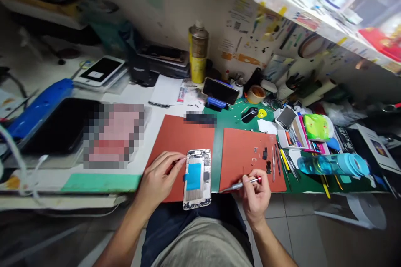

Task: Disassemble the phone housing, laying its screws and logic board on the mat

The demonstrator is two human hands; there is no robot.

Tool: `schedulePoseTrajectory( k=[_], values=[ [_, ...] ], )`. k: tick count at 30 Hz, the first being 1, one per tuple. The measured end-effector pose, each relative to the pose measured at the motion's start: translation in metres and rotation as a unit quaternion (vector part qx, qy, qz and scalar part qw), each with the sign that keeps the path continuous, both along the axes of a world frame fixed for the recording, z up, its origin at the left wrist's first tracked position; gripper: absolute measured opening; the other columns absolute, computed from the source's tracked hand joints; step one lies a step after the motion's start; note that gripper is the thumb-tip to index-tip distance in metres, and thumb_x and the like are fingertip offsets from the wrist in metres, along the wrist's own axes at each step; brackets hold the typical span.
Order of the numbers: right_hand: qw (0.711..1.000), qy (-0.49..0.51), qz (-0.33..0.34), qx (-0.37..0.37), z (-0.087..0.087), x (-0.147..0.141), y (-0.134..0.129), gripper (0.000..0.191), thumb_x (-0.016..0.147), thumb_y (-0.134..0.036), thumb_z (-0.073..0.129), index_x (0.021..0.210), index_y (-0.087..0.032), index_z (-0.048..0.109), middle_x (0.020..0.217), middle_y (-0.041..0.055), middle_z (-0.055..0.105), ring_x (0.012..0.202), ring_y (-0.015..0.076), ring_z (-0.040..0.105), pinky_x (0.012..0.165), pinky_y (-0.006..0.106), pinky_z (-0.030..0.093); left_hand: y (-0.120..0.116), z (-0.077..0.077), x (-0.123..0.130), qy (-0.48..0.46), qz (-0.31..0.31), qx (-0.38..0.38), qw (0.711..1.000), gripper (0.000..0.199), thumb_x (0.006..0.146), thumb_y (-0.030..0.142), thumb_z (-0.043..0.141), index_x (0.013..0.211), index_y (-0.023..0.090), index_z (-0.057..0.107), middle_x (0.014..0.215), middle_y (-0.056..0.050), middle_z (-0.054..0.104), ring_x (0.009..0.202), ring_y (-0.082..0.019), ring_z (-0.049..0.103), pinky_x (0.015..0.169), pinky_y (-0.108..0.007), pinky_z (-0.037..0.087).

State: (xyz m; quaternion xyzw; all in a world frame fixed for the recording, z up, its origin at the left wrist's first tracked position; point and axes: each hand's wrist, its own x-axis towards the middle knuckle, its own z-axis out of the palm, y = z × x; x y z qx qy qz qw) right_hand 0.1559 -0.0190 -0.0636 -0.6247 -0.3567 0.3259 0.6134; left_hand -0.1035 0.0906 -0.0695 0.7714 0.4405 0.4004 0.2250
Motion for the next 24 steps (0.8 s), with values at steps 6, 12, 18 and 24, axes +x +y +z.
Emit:
schedulePoseTrajectory(
  k=[6,12,18,24],
  values=[
    [1.000,-0.007,0.004,0.013,-0.023,-0.009,-0.004,0.031,0.100,-0.051,0.064,0.087,-0.025,0.053,0.059,-0.0060,0.051,0.044,0.0112,0.047,0.043,0.022,0.041,0.042,0.045,0.055,0.051,-0.126,0.045,0.990,0.006,0.107,0.023,0.062,0.107,0.023,0.068,0.101,-0.003,0.073,0.095,-0.020,0.068,0.089,-0.034,0.053],
    [0.999,-0.019,0.028,0.013,-0.028,-0.009,-0.002,0.023,0.098,-0.042,0.063,0.085,-0.024,0.056,0.053,-0.0093,0.042,0.039,0.0090,0.038,0.039,0.019,0.034,0.085,0.048,0.164,0.156,-0.249,0.015,0.956,0.020,0.109,0.025,0.052,0.104,0.021,0.071,0.102,-0.006,0.076,0.099,-0.023,0.070,0.088,-0.035,0.055],
    [0.999,-0.050,-0.009,0.009,-0.029,-0.015,0.007,0.013,0.093,-0.027,0.065,0.084,-0.025,0.057,0.050,-0.0113,0.041,0.039,0.0077,0.037,0.041,0.017,0.035,0.098,0.022,0.234,0.253,-0.237,-0.005,0.938,0.026,0.109,0.025,0.051,0.108,0.022,0.077,0.100,-0.007,0.073,0.085,-0.023,0.070,0.065,-0.031,0.045],
    [0.997,-0.064,-0.003,0.035,-0.023,-0.013,0.011,0.010,0.088,-0.018,0.063,0.087,-0.026,0.057,0.051,-0.0127,0.044,0.038,0.0073,0.038,0.042,0.018,0.037,0.099,0.010,0.243,0.287,-0.209,-0.008,0.935,0.029,0.109,0.028,0.051,0.112,0.023,0.079,0.100,-0.007,0.071,0.079,-0.022,0.067,0.061,-0.032,0.038]
  ],
)
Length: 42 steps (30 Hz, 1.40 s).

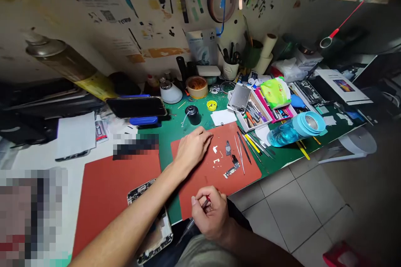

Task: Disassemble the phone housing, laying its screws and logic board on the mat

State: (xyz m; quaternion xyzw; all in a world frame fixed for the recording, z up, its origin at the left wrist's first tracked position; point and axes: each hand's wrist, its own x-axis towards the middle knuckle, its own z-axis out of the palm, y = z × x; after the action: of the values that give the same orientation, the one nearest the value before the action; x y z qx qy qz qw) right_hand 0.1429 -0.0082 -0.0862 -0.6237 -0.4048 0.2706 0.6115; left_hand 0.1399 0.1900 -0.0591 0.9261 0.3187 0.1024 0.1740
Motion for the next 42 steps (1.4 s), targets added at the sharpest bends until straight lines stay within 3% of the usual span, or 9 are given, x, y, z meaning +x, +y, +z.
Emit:
schedulePoseTrajectory(
  k=[9,25,28,31,33,36,38,42],
  values=[
    [0.999,-0.015,0.010,0.033,0.003,0.002,0.001,0.011,0.090,-0.016,0.060,0.091,-0.026,0.055,0.052,-0.0124,0.049,0.037,0.0065,0.046,0.041,0.016,0.034,0.002,-0.006,0.000,-0.003,-0.002,-0.018,1.000,0.029,0.110,0.029,0.052,0.118,0.022,0.079,0.100,-0.007,0.071,0.087,-0.020,0.069,0.070,-0.029,0.046],
    [0.998,-0.047,0.017,0.045,-0.002,0.001,0.001,0.009,0.091,-0.017,0.060,0.094,-0.026,0.059,0.051,-0.0115,0.051,0.038,0.0076,0.051,0.045,0.017,0.040,-0.001,0.002,-0.009,-0.005,0.009,-0.033,0.999,0.032,0.111,0.031,0.049,0.128,0.023,0.075,0.107,-0.007,0.074,0.090,-0.023,0.071,0.069,-0.030,0.046],
    [0.998,-0.045,0.027,0.043,-0.002,0.002,0.002,0.008,0.092,-0.017,0.059,0.096,-0.025,0.059,0.051,-0.0116,0.051,0.039,0.0074,0.051,0.046,0.017,0.041,-0.003,0.011,-0.013,-0.022,0.011,-0.036,0.999,0.030,0.110,0.036,0.052,0.113,0.021,0.078,0.103,-0.006,0.077,0.088,-0.022,0.071,0.072,-0.030,0.047],
    [0.998,-0.042,0.038,0.039,-0.001,0.002,0.003,0.006,0.094,-0.019,0.059,0.096,-0.025,0.059,0.051,-0.0113,0.053,0.038,0.0070,0.050,0.045,0.016,0.040,-0.013,0.031,-0.033,-0.040,0.021,-0.036,0.998,0.049,0.111,0.049,0.050,0.077,0.020,0.071,0.069,-0.002,0.067,0.064,-0.018,0.062,0.064,-0.030,0.046],
    [0.998,-0.042,0.042,0.035,-0.001,0.003,0.003,0.003,0.096,-0.022,0.059,0.097,-0.025,0.060,0.052,-0.0106,0.055,0.039,0.0073,0.051,0.045,0.016,0.041,-0.026,0.047,-0.056,-0.054,0.029,-0.042,0.997,0.058,0.112,0.051,0.045,0.066,0.021,0.064,0.059,0.000,0.061,0.054,-0.016,0.057,0.058,-0.029,0.045],
    [0.998,-0.037,0.047,0.019,0.000,0.003,0.004,0.004,0.098,-0.028,0.059,0.099,-0.025,0.061,0.054,-0.0089,0.058,0.041,0.0086,0.054,0.047,0.016,0.045,-0.055,0.061,-0.098,-0.095,0.020,-0.118,0.988,0.034,0.109,0.050,0.055,0.100,0.027,0.077,0.092,0.002,0.083,0.075,-0.016,0.078,0.069,-0.022,0.060],
    [0.999,-0.018,0.047,-0.002,0.002,0.003,0.006,0.010,0.100,-0.033,0.059,0.101,-0.024,0.063,0.057,-0.0073,0.062,0.045,0.0097,0.058,0.049,0.017,0.048,-0.079,0.061,-0.124,-0.104,0.013,-0.125,0.987,0.025,0.106,0.048,0.060,0.124,0.037,0.075,0.112,0.007,0.085,0.087,-0.017,0.083,0.074,-0.020,0.065],
    [0.997,0.034,0.029,-0.060,0.009,0.005,0.013,0.023,0.101,-0.046,0.061,0.102,-0.024,0.065,0.062,-0.0045,0.068,0.051,0.0113,0.063,0.053,0.018,0.053,-0.119,0.043,-0.154,-0.092,-0.018,-0.099,0.991,0.056,0.103,0.043,0.060,0.159,0.046,0.051,0.135,0.006,0.077,0.105,-0.025,0.083,0.080,-0.029,0.071]
  ],
)
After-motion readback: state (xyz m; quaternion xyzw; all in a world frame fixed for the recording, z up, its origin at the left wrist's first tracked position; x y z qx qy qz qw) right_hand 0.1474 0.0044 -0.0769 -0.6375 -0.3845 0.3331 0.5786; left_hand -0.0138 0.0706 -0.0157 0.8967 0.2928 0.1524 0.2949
